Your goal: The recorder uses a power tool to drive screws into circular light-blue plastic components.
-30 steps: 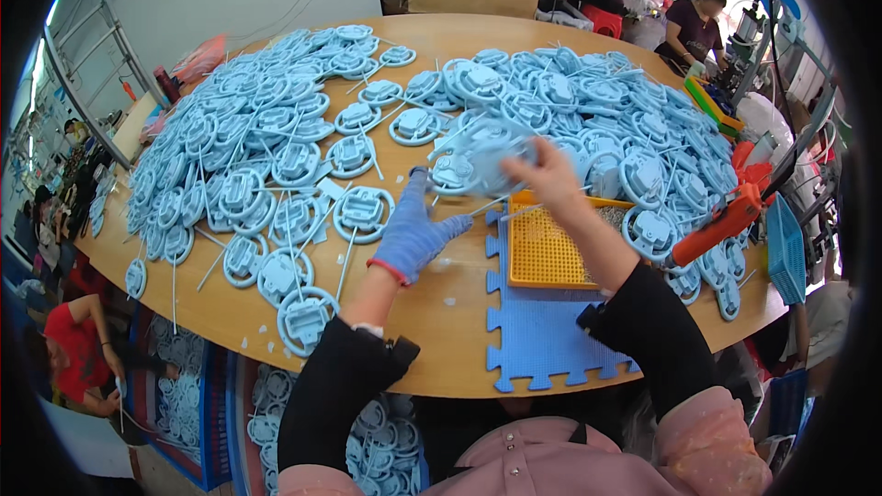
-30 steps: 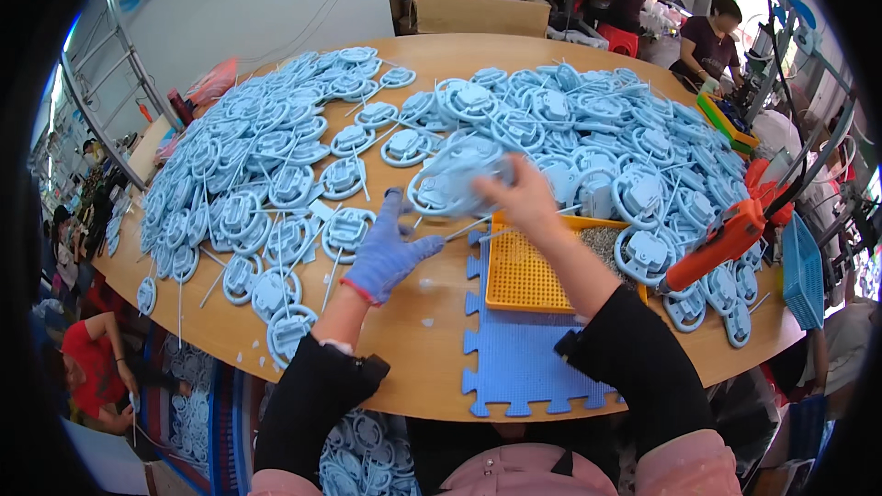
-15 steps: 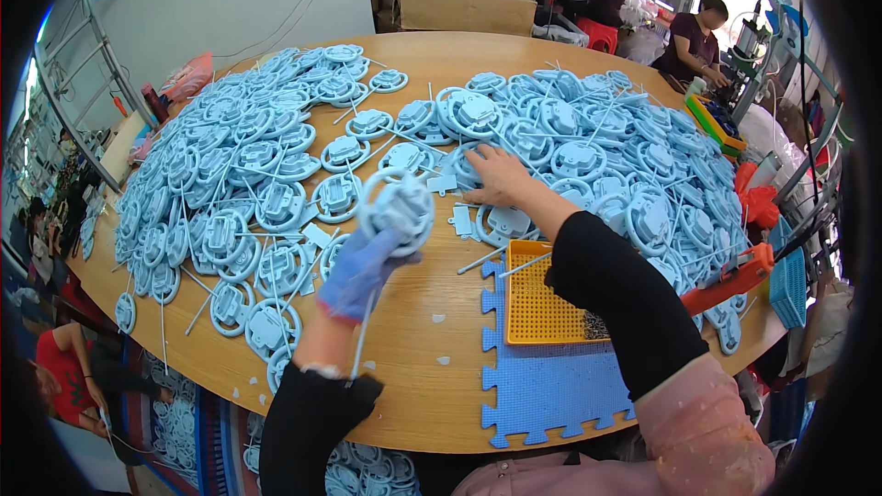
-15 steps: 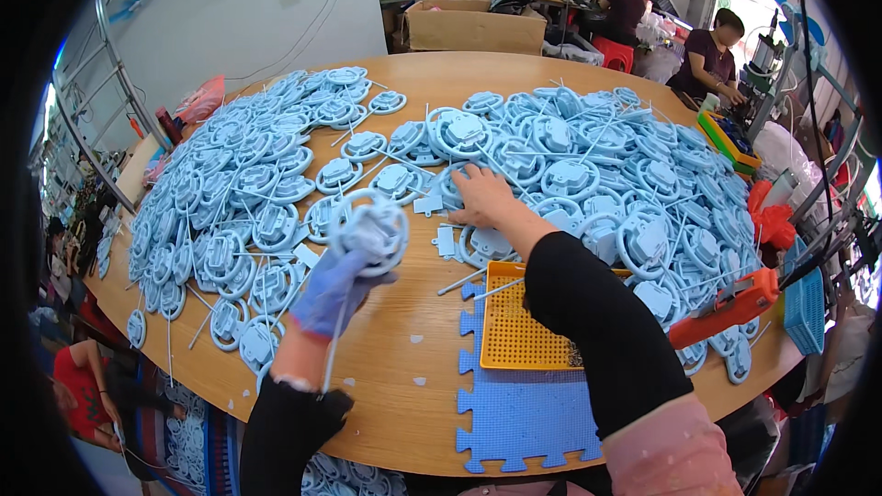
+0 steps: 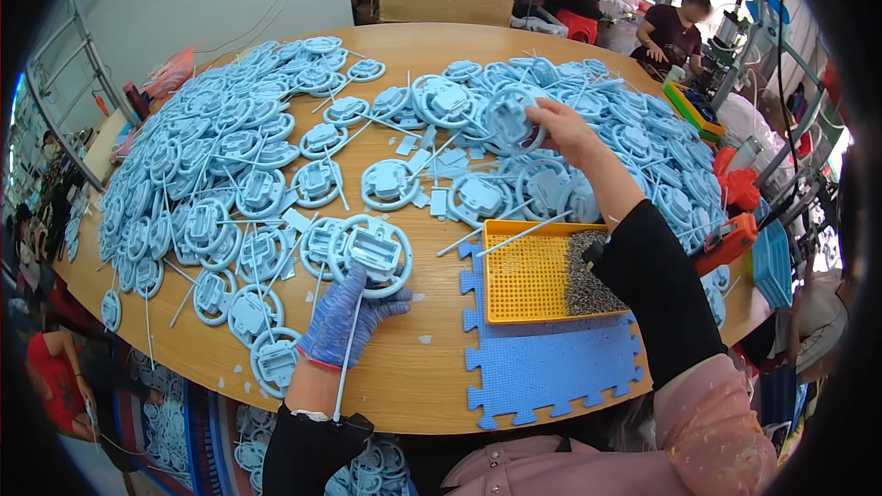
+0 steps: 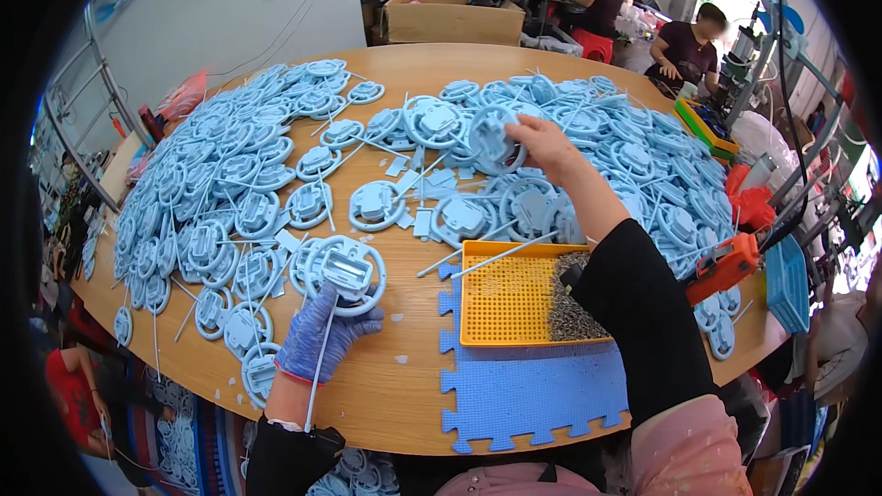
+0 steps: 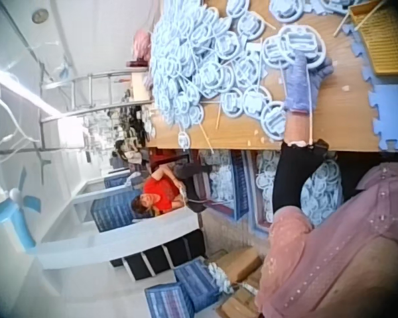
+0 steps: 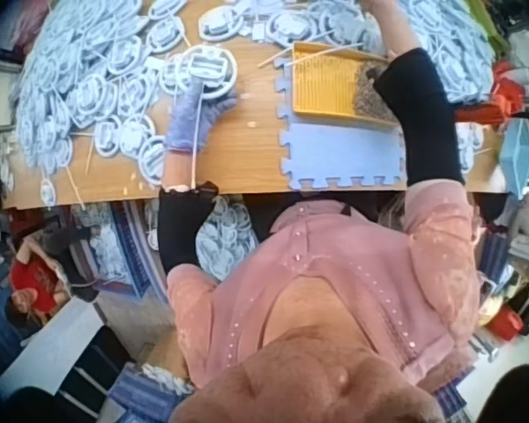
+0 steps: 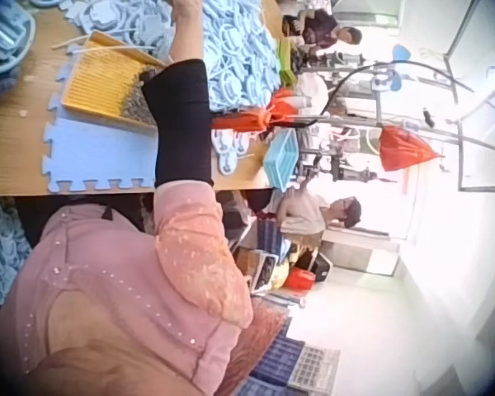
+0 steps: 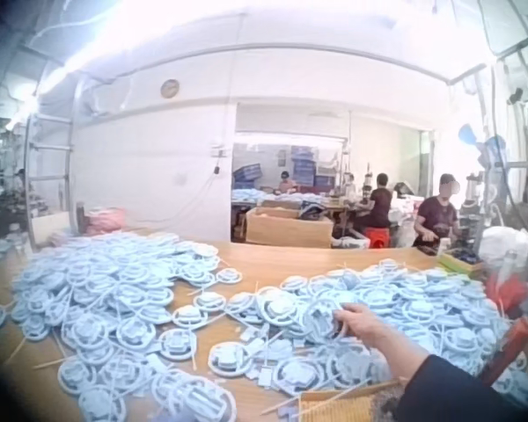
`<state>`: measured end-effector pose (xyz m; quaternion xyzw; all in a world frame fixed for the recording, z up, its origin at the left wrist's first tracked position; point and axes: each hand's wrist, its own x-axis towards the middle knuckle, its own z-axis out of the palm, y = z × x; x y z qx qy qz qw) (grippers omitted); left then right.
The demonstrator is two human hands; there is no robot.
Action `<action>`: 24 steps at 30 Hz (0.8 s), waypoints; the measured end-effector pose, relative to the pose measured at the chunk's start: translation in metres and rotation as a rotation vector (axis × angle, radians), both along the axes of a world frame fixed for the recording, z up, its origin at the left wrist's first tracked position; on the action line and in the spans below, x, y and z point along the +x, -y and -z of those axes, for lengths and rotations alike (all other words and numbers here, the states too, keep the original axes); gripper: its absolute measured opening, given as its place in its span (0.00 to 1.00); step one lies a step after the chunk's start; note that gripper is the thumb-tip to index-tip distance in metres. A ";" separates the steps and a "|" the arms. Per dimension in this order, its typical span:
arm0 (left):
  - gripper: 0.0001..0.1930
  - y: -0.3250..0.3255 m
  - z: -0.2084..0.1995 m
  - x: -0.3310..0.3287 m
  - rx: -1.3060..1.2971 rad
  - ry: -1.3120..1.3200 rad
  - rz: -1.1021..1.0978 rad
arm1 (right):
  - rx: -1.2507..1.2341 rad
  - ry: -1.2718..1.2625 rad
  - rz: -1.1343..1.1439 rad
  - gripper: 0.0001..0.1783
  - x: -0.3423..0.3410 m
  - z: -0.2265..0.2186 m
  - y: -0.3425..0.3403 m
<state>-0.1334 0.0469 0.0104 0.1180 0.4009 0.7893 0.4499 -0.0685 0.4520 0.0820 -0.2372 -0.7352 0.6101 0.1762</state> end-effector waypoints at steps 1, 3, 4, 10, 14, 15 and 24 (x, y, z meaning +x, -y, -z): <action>0.28 0.000 0.006 0.002 -0.018 0.007 0.018 | -0.062 0.004 0.113 0.20 0.003 -0.004 -0.004; 0.28 -0.001 0.010 0.007 -0.007 0.018 0.043 | -0.056 0.047 0.144 0.21 0.016 -0.008 -0.030; 0.28 -0.002 0.010 0.009 0.001 0.062 0.054 | -0.009 0.083 0.250 0.22 0.022 -0.011 -0.036; 0.23 0.001 0.003 0.014 -0.019 0.023 0.067 | 1.138 0.014 0.188 0.34 0.017 -0.014 0.028; 0.29 0.011 -0.004 0.016 0.021 -0.066 0.281 | 0.390 0.091 -0.910 0.41 -0.004 0.000 0.174; 0.29 0.011 -0.010 0.016 0.019 -0.072 0.285 | 0.348 0.031 -1.003 0.43 -0.005 0.006 0.181; 0.29 -0.001 0.000 0.014 0.194 -0.234 -0.412 | -0.081 0.123 -0.725 0.40 -0.029 0.040 0.230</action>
